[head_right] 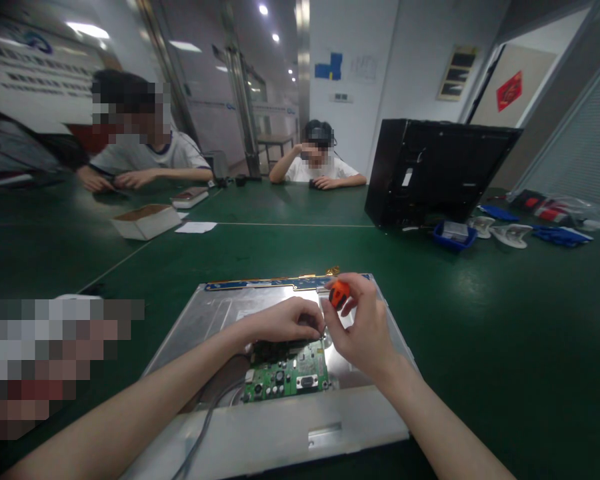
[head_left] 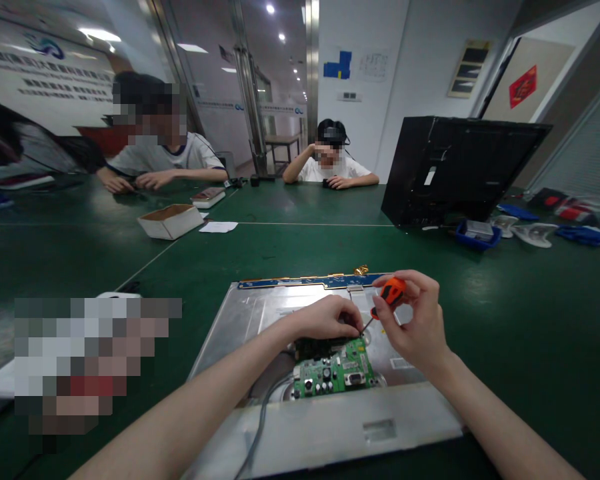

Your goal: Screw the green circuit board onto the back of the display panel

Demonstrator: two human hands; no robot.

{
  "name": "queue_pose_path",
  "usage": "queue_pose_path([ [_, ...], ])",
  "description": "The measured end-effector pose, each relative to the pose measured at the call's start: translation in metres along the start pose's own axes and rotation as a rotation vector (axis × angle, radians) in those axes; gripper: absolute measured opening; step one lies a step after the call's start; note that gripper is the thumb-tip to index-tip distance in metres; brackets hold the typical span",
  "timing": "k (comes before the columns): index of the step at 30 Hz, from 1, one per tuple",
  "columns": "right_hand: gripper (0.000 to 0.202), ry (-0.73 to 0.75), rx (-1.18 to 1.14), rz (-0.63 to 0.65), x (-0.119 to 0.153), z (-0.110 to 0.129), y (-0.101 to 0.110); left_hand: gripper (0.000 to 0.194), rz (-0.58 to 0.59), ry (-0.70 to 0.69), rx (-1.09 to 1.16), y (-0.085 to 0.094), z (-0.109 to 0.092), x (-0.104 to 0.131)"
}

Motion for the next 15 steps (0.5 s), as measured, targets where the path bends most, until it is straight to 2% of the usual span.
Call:
queue_pose_path([
  [9, 0.043, 0.052, 0.034, 0.099, -0.0047, 0.0038, 0.0002, 0.006, -0.004, -0.024, 0.004, -0.0009, 0.0014, -0.0005],
  [15, 0.045, 0.022, 0.046, 0.113, -0.0046, 0.0035, -0.0010, 0.006, -0.003, -0.014, -0.005, -0.0010, 0.0019, -0.0002],
])
Point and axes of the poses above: each hand's wrist, its own x-axis away from the middle knuckle, its own y-axis out of the back of the hand, z = x × y, the point moved 3 cm from there along -x, towards the middle knuckle, and after that the axes turned 2 degrees about -x, right-handed, at the moved point
